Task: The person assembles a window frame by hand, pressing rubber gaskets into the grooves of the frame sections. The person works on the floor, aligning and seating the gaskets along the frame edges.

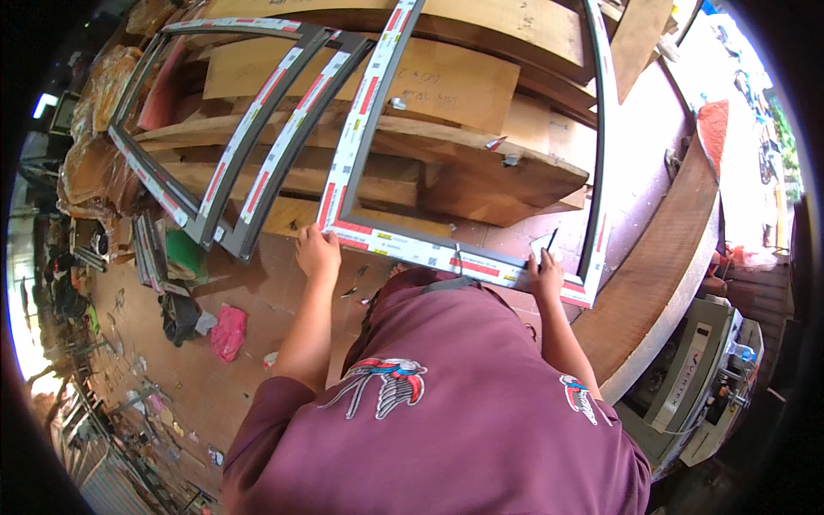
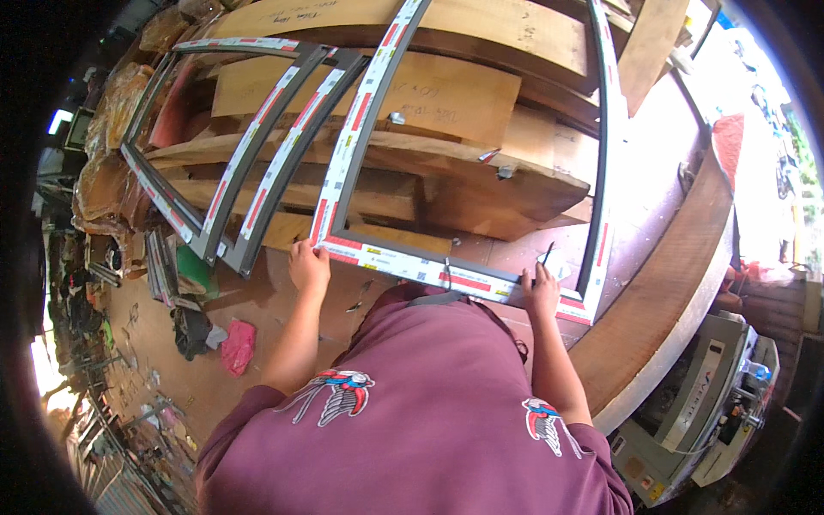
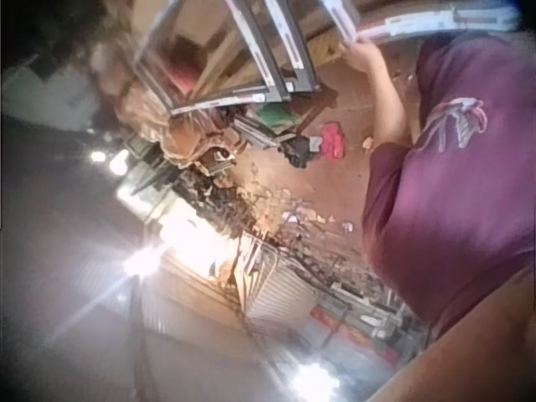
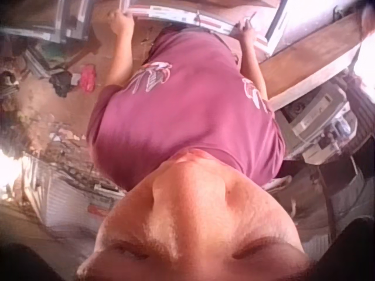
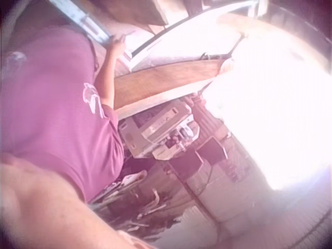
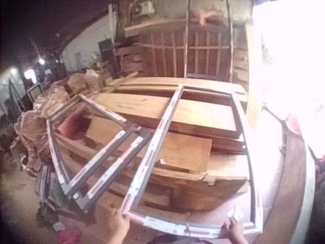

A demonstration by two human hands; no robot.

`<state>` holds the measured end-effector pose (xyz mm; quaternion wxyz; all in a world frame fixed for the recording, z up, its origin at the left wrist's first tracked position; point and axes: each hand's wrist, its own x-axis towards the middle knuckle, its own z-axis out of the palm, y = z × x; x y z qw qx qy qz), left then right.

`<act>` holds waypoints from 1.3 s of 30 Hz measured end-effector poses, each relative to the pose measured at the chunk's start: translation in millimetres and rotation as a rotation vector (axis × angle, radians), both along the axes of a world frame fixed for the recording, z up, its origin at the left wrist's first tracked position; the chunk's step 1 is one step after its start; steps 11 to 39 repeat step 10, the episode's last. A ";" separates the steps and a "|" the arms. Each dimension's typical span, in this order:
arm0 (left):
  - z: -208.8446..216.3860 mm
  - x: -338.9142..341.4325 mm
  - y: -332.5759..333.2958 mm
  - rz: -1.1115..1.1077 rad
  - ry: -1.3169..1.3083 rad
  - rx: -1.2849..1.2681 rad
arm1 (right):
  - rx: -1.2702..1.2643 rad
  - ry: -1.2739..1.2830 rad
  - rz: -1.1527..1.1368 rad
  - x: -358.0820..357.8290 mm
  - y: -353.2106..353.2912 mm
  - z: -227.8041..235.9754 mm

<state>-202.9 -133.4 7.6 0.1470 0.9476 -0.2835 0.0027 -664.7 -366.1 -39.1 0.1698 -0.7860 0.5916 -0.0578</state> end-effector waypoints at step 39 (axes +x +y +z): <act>14.3 15.0 24.7 0.047 0.253 0.044 | 0.093 0.053 -0.016 3.0 -3.9 2.6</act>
